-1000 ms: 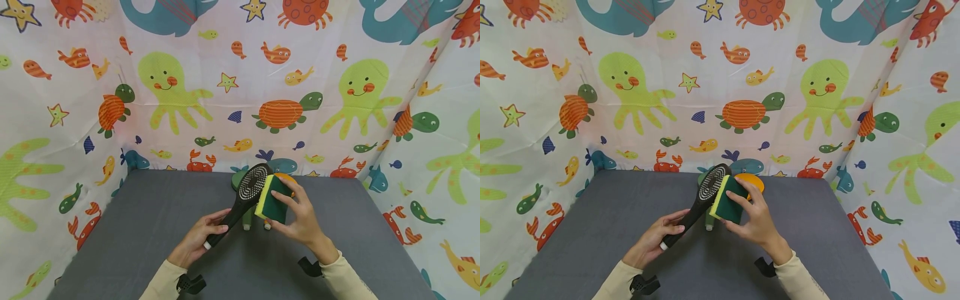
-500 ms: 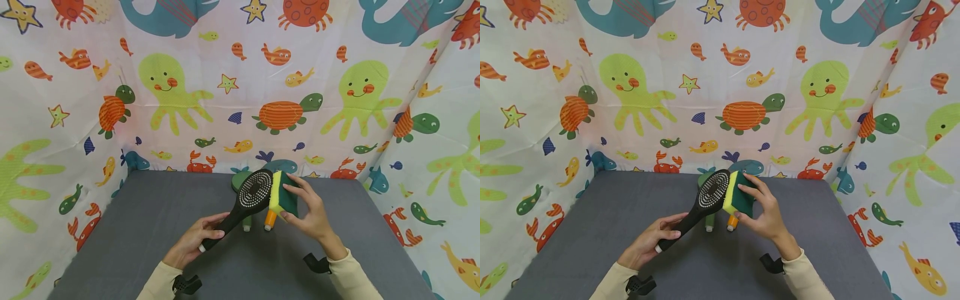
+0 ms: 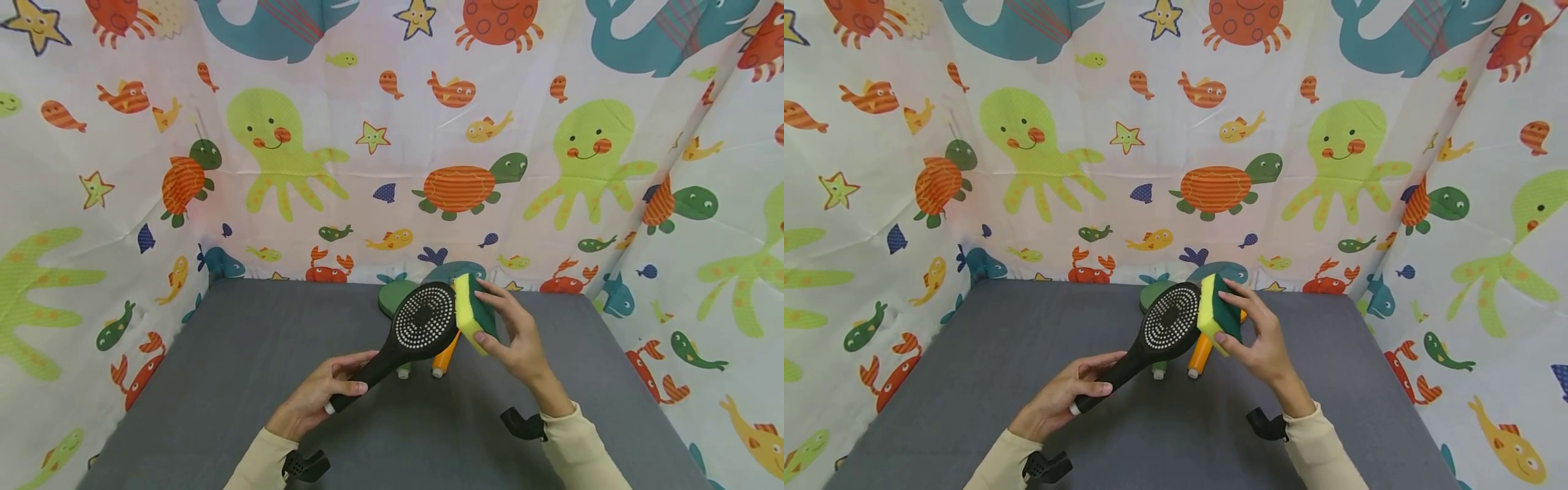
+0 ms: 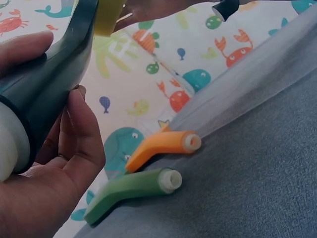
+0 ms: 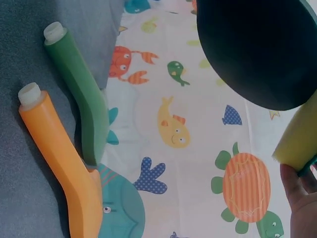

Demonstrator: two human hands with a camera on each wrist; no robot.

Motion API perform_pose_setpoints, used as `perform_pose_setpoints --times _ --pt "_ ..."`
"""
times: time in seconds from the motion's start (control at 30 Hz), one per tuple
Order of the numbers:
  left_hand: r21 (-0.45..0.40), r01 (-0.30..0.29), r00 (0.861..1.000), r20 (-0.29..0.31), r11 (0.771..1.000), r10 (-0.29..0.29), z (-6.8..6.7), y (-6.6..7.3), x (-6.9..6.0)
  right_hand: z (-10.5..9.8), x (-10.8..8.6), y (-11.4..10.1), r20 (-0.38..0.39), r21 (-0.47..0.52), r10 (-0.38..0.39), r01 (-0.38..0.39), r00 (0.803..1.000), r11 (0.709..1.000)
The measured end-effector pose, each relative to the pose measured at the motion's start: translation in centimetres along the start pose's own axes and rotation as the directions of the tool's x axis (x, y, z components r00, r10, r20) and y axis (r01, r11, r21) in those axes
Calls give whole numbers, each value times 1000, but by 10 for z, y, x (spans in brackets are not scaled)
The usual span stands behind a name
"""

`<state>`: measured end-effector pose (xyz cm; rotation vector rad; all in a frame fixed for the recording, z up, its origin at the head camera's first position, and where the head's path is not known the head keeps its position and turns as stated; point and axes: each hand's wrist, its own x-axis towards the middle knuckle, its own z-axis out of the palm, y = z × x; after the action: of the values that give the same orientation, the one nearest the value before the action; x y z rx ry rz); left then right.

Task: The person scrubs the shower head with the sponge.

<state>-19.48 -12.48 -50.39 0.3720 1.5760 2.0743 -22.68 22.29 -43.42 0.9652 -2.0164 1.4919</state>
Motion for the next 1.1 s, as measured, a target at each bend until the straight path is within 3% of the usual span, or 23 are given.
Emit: perform_pose_setpoints --times 0.2,0.37,0.57,0.8,0.93,1.1 --pt "-10 -42 999 -12 999 42 4 0 2 5 -4 -2 -53 -30 43 -45 998 999" --pt "23 -70 996 -58 997 71 10 2 5 10 -5 -1 -97 -142 -9 -5 995 990" --pt "12 -77 994 -78 997 77 14 2 9 19 -9 -1 -84 -357 -102 66 991 932" --pt "-104 -77 997 -39 992 73 13 0 11 29 -10 1 -56 -511 -200 144 978 848" --pt "-53 -73 995 -78 996 69 14 0 12 28 -6 3 -49 -545 -224 162 973 822" --pt "36 -83 991 -99 996 87 17 2 12 26 -1 5 -66 -550 -227 154 972 821"
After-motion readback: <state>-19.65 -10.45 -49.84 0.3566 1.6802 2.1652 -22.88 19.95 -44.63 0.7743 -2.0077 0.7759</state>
